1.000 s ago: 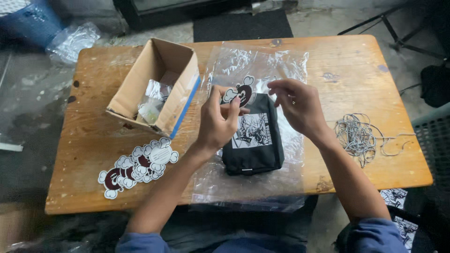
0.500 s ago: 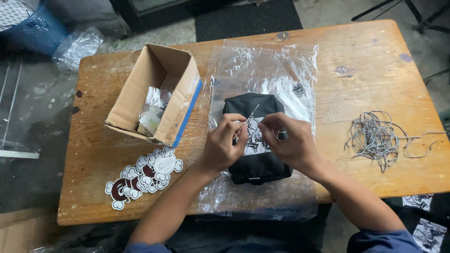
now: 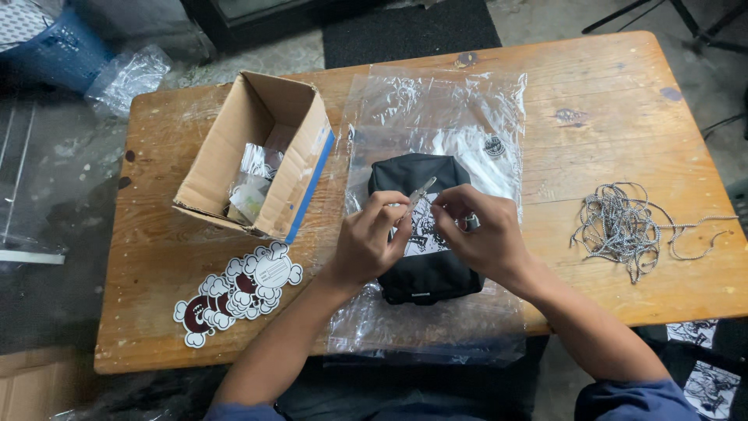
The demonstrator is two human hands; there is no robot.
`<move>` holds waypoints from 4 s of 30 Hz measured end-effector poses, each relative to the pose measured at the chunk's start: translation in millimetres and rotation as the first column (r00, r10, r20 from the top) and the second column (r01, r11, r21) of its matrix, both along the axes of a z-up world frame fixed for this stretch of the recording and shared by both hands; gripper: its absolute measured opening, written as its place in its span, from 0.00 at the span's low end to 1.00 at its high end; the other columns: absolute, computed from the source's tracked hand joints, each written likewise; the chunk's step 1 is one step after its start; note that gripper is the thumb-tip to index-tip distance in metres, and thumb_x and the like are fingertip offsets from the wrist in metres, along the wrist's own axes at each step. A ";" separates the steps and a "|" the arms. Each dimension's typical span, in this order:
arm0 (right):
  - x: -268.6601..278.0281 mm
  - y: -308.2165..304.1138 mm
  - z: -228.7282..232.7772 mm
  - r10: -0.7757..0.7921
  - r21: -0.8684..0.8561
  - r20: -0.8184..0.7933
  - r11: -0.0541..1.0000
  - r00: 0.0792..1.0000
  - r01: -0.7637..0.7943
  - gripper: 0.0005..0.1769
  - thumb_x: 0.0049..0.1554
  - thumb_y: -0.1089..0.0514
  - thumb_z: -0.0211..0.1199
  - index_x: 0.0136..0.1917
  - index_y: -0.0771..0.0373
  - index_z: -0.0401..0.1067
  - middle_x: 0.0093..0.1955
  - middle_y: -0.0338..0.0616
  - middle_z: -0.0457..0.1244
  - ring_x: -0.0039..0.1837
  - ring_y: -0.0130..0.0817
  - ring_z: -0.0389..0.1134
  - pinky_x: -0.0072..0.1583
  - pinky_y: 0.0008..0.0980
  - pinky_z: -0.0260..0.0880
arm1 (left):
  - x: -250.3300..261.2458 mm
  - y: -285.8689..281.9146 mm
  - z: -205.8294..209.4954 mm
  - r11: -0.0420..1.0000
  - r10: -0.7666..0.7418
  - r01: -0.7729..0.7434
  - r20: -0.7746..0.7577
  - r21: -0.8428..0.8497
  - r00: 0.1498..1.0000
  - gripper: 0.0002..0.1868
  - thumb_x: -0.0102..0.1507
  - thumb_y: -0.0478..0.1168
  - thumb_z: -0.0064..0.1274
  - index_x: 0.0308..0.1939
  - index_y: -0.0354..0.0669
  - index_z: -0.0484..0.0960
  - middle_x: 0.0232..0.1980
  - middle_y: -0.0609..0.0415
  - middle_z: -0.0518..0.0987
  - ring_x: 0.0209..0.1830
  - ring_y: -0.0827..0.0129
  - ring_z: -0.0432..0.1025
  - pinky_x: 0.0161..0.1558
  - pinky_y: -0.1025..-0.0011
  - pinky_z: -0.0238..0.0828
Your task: The person places a black drawstring bag on a plastic sheet, attaches a chain to the bag's drawstring, and affixes a sticker to the front. The person then wraps the bag in the plastic sheet and places it on the floor, repeating this process for multiple bags.
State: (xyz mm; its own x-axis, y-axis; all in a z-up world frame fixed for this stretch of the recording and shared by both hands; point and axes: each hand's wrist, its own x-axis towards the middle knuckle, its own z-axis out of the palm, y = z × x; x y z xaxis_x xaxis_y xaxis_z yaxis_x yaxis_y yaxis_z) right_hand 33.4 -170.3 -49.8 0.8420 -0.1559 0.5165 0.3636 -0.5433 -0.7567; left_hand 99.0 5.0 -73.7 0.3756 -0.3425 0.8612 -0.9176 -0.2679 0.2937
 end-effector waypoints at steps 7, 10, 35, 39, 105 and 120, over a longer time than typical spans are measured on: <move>-2.9 7.6 15.8 0.052 0.018 0.009 0.998 0.999 -0.053 0.08 0.56 0.68 0.65 0.51 0.63 0.76 0.27 0.41 0.68 0.28 0.36 0.68 0.37 0.31 0.67 | 2.0 5.7 -5.4 0.998 -0.010 0.005 0.074 0.068 0.997 0.06 0.61 0.28 0.57 0.37 0.40 0.76 0.40 0.52 0.79 0.27 0.65 0.77 0.27 0.75 0.75; -4.3 7.6 22.5 0.113 0.030 -0.076 0.993 0.991 -0.111 0.18 0.59 0.69 0.60 0.62 0.63 0.70 0.31 0.42 0.70 0.32 0.38 0.73 0.42 0.37 0.71 | 6.8 7.1 -10.6 0.995 0.003 -0.015 0.119 0.102 0.993 0.04 0.63 0.31 0.55 0.40 0.41 0.77 0.41 0.52 0.79 0.24 0.67 0.75 0.25 0.74 0.74; 14.1 -47.9 -9.7 -0.219 -0.456 -0.451 0.890 0.865 -0.012 0.04 0.67 0.58 0.52 0.55 0.58 0.63 0.33 0.60 0.64 0.42 0.70 0.68 0.46 0.65 0.64 | 25.6 18.7 -35.1 0.931 0.191 -0.106 -0.219 0.348 0.957 0.21 0.55 0.44 0.53 0.51 0.42 0.75 0.41 0.46 0.72 0.36 0.45 0.75 0.35 0.50 0.75; 23.2 -65.1 -25.2 -0.290 -0.543 -0.605 0.831 0.742 -0.118 0.08 0.66 0.58 0.47 0.57 0.61 0.60 0.34 0.65 0.66 0.44 0.73 0.70 0.50 0.67 0.66 | 21.4 26.4 5.4 0.777 0.501 0.035 -0.652 0.628 0.570 0.27 0.61 0.53 0.45 0.60 0.46 0.64 0.42 0.37 0.79 0.43 0.32 0.78 0.47 0.41 0.72; 10.2 -38.8 19.7 0.153 -0.370 -0.532 0.843 0.833 -0.390 0.01 0.59 0.66 0.55 0.45 0.65 0.67 0.39 0.55 0.62 0.45 0.58 0.66 0.46 0.52 0.66 | 0.5 20.3 7.0 0.813 -0.307 0.577 -0.787 0.075 0.535 0.17 0.58 0.47 0.60 0.37 0.46 0.68 0.36 0.48 0.73 0.43 0.46 0.76 0.46 0.55 0.73; 9.7 -25.8 8.4 0.629 0.005 -0.555 0.657 0.544 -0.754 0.04 0.51 0.70 0.60 0.37 0.64 0.72 0.35 0.43 0.62 0.38 0.41 0.68 0.40 0.39 0.65 | -9.3 10.7 -5.1 0.856 -0.235 0.510 -0.820 0.080 0.523 0.12 0.65 0.36 0.50 0.47 0.43 0.63 0.51 0.38 0.74 0.58 0.38 0.72 0.59 0.45 0.69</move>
